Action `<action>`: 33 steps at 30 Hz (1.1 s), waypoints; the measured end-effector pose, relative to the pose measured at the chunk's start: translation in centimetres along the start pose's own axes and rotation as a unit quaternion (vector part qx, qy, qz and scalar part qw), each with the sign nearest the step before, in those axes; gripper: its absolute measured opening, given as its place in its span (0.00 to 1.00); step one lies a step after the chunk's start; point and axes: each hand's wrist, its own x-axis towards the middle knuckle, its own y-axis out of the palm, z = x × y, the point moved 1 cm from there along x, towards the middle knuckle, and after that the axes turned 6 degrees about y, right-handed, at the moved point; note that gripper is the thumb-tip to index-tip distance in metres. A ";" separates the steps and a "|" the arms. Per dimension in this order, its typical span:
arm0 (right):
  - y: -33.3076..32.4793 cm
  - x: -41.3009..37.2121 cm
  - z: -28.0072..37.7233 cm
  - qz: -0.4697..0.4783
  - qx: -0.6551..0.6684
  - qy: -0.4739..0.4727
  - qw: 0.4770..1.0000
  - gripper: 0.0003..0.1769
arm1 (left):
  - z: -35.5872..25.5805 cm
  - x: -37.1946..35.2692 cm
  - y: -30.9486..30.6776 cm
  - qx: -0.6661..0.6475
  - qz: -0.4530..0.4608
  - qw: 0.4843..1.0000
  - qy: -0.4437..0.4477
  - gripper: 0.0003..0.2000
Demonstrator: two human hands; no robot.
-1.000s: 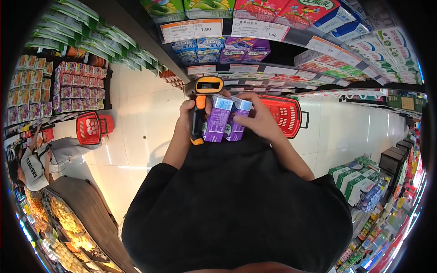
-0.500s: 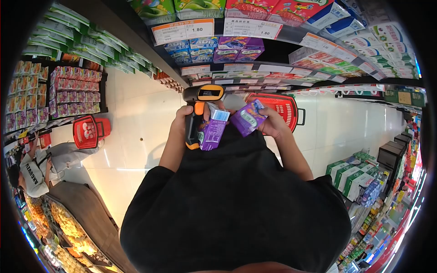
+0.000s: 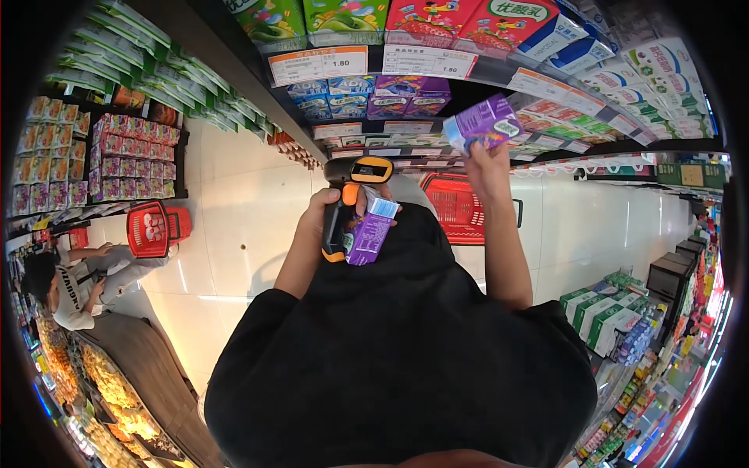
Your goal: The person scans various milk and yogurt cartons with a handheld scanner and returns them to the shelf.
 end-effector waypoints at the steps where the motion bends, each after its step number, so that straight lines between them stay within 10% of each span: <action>1: 0.0 0.9 0.6 0.001 -0.012 -0.021 1.000 0.22 | 0.1 0.0 -0.1 -0.001 0.007 1.000 0.000 0.24; 4: 0.2 3.6 1.5 -0.013 -0.076 -0.037 0.996 0.20 | 0.1 -0.1 -0.3 0.006 0.006 1.000 -0.010 0.39; 12: 4.0 7.4 3.7 0.036 -0.454 -0.091 0.885 0.20 | 0.0 -0.3 0.3 0.017 -0.005 1.000 0.010 0.37; 28: 4.1 6.7 1.7 0.036 -0.322 -0.096 0.941 0.23 | -0.6 0.3 -2.4 0.072 -0.089 0.989 0.091 0.22; 33: 2.6 0.6 -1.3 -0.140 -0.356 -0.083 0.920 0.19 | -2.7 0.4 -6.6 0.123 -0.196 0.963 0.136 0.19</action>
